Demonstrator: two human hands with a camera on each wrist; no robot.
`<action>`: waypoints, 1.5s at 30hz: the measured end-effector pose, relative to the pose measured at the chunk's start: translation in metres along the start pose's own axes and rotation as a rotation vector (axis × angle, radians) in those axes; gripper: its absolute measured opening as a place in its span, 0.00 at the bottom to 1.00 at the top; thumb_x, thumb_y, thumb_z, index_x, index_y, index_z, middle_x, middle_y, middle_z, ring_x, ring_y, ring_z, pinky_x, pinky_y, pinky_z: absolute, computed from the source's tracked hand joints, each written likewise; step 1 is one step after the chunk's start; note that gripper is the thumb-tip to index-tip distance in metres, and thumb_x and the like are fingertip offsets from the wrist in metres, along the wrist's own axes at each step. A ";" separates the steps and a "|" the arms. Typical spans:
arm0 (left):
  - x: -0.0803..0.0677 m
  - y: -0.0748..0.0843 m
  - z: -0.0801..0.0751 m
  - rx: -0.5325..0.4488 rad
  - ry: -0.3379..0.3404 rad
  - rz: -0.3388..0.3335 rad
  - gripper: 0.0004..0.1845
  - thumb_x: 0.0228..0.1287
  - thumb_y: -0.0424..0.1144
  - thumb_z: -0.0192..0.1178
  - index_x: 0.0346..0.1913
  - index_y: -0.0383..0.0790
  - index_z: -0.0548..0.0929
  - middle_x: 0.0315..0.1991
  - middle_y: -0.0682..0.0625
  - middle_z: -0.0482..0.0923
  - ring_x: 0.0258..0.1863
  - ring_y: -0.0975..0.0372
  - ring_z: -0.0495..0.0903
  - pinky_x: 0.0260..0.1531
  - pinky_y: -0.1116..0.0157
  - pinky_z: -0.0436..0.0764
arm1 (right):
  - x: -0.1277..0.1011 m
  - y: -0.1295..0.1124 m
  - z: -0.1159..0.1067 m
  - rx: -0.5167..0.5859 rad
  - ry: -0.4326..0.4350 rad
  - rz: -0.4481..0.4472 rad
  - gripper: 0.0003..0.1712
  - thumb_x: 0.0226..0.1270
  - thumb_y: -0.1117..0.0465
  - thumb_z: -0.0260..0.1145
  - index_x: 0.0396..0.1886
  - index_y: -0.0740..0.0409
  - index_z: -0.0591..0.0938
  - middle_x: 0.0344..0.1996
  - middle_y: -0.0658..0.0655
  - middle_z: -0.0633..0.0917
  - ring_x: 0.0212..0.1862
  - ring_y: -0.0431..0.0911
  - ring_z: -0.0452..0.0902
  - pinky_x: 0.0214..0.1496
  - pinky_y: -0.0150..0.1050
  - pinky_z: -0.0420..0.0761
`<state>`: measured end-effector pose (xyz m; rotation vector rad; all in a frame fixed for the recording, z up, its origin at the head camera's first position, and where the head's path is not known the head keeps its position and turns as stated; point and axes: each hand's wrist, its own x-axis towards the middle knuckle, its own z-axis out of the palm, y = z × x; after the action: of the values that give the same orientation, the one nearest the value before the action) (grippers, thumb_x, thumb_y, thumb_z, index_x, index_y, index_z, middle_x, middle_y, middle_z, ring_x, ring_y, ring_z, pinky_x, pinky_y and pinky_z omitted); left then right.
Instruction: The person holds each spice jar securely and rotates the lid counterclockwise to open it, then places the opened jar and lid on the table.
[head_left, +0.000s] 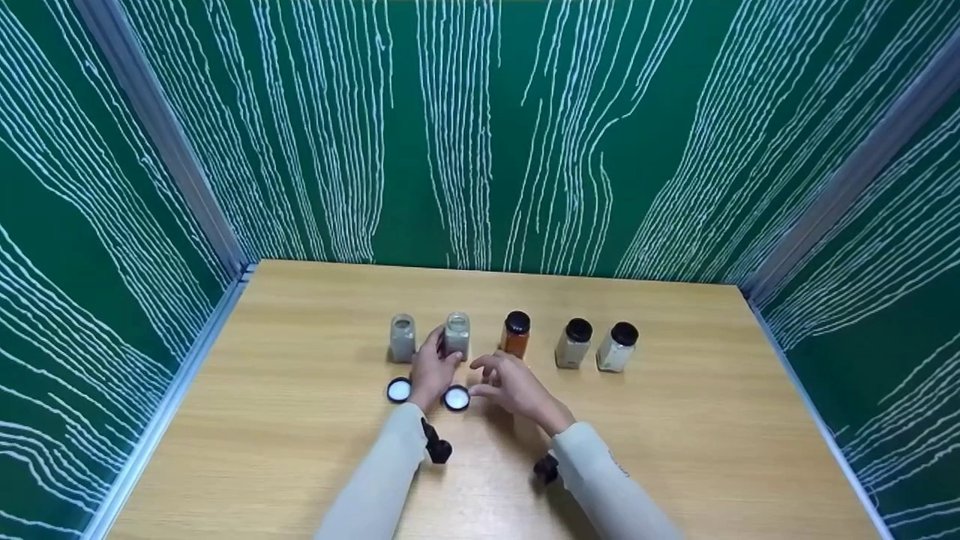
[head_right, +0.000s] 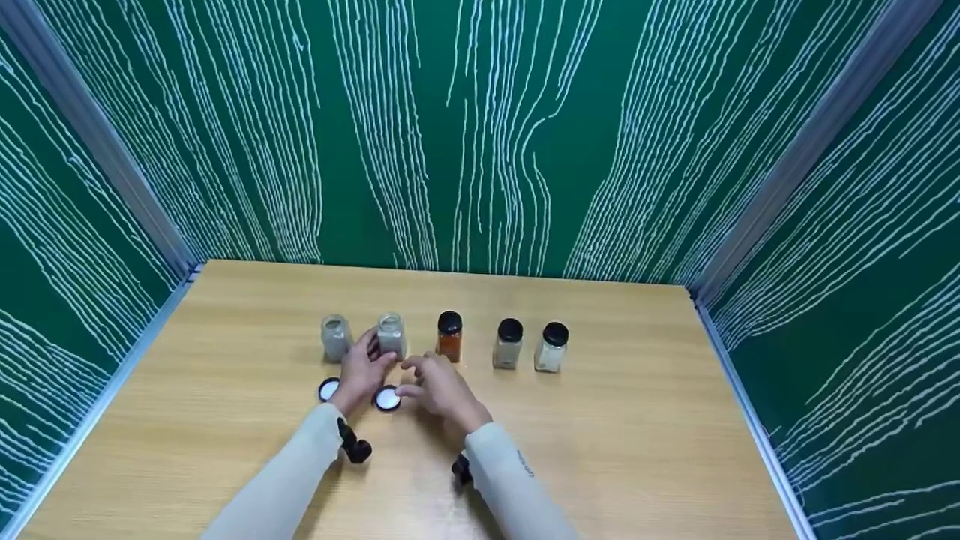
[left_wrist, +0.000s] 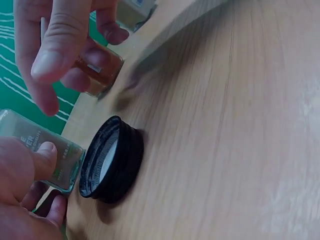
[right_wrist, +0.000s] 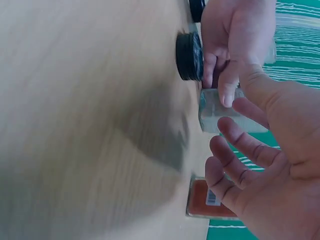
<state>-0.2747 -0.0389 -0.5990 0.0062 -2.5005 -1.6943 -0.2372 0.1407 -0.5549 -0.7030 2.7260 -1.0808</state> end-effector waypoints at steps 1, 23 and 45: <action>0.000 0.000 0.000 0.005 0.003 0.001 0.34 0.65 0.27 0.66 0.73 0.34 0.70 0.67 0.37 0.76 0.64 0.49 0.78 0.64 0.56 0.75 | 0.000 0.000 -0.002 0.003 -0.002 0.016 0.24 0.67 0.55 0.73 0.59 0.61 0.84 0.45 0.61 0.83 0.42 0.50 0.79 0.43 0.43 0.81; -0.018 0.022 -0.011 -0.037 0.103 -0.039 0.33 0.62 0.33 0.72 0.69 0.33 0.73 0.62 0.32 0.78 0.59 0.44 0.81 0.59 0.51 0.79 | -0.014 0.013 -0.036 0.043 0.069 0.103 0.20 0.73 0.55 0.68 0.59 0.58 0.84 0.52 0.57 0.83 0.48 0.48 0.78 0.51 0.46 0.81; -0.042 0.041 -0.003 -0.049 0.301 0.129 0.16 0.62 0.34 0.73 0.51 0.38 0.84 0.36 0.50 0.84 0.37 0.60 0.84 0.35 0.63 0.84 | -0.037 0.033 -0.061 -0.016 0.300 0.062 0.15 0.70 0.60 0.70 0.53 0.59 0.87 0.38 0.52 0.85 0.38 0.45 0.80 0.43 0.44 0.82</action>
<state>-0.2301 -0.0236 -0.5644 0.0874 -2.1921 -1.5717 -0.2341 0.2164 -0.5339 -0.4885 2.9838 -1.2423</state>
